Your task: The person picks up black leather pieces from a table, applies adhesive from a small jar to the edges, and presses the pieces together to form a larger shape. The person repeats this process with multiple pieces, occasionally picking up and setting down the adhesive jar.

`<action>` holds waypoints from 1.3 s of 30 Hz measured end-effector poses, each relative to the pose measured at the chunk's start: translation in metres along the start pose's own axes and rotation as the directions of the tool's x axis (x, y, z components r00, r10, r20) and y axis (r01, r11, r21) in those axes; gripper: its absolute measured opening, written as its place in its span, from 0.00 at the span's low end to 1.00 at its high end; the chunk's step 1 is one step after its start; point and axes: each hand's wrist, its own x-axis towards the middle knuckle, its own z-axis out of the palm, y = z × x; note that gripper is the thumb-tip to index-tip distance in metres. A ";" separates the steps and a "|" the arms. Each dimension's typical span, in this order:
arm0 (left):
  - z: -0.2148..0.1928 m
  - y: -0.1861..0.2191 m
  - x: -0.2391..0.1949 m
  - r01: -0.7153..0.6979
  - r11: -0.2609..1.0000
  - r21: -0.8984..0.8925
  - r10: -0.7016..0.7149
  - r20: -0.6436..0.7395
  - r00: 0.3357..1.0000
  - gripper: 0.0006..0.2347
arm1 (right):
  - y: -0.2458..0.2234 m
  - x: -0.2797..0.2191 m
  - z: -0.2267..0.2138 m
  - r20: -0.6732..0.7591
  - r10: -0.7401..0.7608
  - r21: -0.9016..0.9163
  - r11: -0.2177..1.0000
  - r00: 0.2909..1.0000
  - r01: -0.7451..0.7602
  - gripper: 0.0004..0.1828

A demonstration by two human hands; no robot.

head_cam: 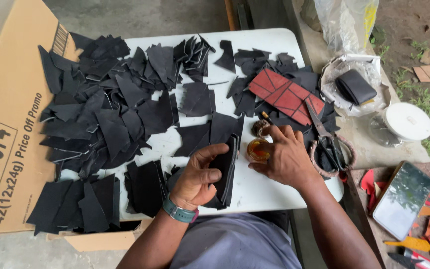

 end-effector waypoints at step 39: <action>0.005 0.000 0.021 -0.028 1.000 -0.008 0.029 0.060 0.998 0.25 | -0.067 -0.099 -0.038 -0.509 -0.406 0.083 0.854 0.759 0.513 0.27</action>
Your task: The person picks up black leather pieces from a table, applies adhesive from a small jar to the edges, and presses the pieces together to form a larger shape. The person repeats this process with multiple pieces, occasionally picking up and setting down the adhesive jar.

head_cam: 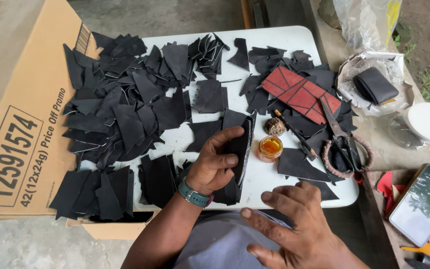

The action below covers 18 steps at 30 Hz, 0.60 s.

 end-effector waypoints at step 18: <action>0.020 -0.002 -0.016 0.198 0.976 -0.088 -0.175 0.218 0.960 0.25 | 0.053 0.020 -0.010 -0.074 0.287 -0.015 0.957 0.955 -0.289 0.34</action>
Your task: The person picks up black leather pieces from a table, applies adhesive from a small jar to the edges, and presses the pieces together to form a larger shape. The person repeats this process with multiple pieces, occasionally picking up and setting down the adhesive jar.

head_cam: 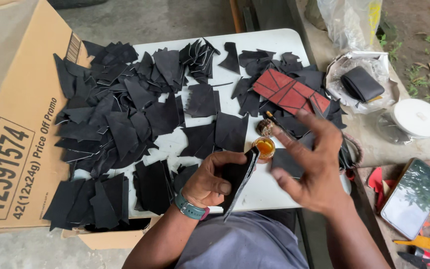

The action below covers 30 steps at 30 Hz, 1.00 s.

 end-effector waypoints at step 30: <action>-0.013 0.002 -0.003 -0.085 0.992 0.089 0.092 -0.089 0.992 0.27 | -0.041 -0.031 0.019 -0.023 -0.237 -0.133 0.964 0.971 0.232 0.27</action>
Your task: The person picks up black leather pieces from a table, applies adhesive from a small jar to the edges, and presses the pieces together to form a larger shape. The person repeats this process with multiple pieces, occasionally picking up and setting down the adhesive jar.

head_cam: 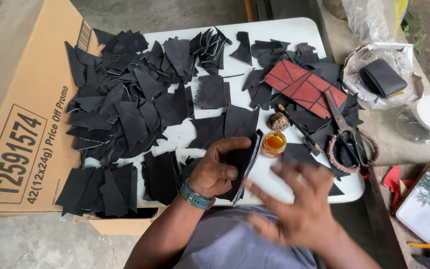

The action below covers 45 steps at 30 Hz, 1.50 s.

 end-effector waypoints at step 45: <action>-0.036 0.453 -0.173 0.487 0.105 0.867 0.898 -0.294 0.329 0.14 | 0.215 -0.103 0.103 0.317 0.591 0.221 0.714 0.742 -0.664 0.20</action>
